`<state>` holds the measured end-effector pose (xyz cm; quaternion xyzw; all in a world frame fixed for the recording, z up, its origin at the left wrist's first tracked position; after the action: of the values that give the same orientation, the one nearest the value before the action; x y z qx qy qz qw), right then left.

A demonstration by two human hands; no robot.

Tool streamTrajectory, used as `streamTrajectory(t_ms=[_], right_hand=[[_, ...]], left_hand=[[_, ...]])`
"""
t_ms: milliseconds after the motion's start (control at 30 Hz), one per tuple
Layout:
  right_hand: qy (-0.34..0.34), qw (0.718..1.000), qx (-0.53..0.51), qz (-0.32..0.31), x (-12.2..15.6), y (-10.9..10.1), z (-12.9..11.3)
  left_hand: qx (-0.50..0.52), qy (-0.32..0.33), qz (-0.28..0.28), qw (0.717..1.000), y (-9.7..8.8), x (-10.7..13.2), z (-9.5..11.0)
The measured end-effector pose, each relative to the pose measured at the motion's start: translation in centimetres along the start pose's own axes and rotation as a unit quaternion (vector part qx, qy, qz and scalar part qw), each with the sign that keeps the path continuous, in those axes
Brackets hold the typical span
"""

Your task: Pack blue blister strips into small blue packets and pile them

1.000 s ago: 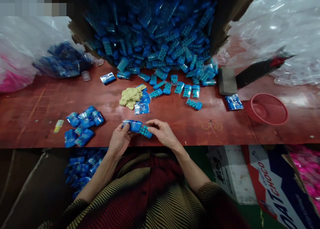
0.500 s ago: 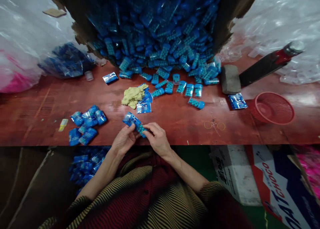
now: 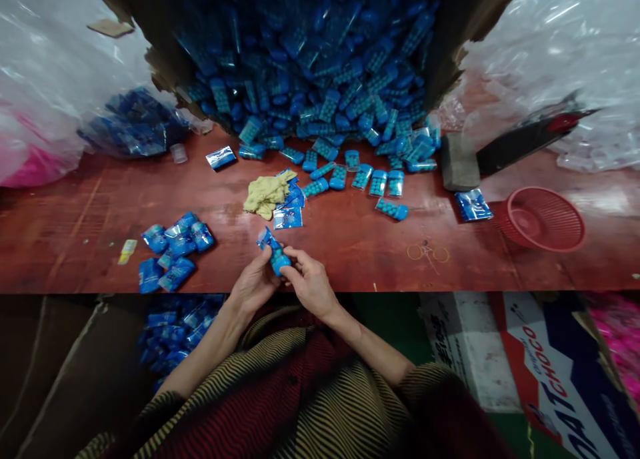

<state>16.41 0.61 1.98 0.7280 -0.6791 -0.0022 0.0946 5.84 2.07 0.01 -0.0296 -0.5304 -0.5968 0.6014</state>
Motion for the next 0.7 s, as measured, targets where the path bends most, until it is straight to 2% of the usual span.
streamTrajectory(t_ms=[133,233,333,433,500,600,700], right_hand=[[0.04,0.997,-0.061,0.006,-1.0,-0.5,0.8],[0.038,0.998,-0.048,0.008,-1.3,-0.7,1.0],[-0.062,0.993,0.091,0.03,-1.1,-0.9,-0.5],[-0.172,0.964,0.202,0.017,-0.6,-0.4,-2.2],[-0.203,0.955,0.215,-0.01,-0.6,-0.1,-2.8],[-0.184,0.963,0.193,-0.038,-1.0,-0.5,-3.0],[-0.167,0.973,0.152,-0.036,-1.5,-1.3,-3.3]], left_hand=[[-0.018,0.006,-0.07,0.997,0.9,0.1,-0.2],[-0.044,0.017,-0.057,0.997,0.9,0.1,0.0],[-0.039,0.051,0.006,0.998,0.5,0.0,0.9],[-0.038,0.06,0.027,0.997,0.4,-0.2,1.5],[-0.047,0.029,0.006,0.998,0.5,-0.5,1.5],[-0.061,-0.015,-0.053,0.997,0.6,-0.9,1.2],[-0.072,-0.029,-0.096,0.992,0.3,-1.0,1.1]])
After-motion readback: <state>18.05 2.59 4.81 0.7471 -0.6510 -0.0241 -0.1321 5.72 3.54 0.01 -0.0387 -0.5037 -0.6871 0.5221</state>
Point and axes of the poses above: each hand's wrist, its own x-axis away from the middle knuckle, its own y-axis out of the palm, z = x × y, the point moved 7 cm from there along -x, towards the middle knuckle, and after that the axes turned 5 degrees about -y, right-handed, at the moved point
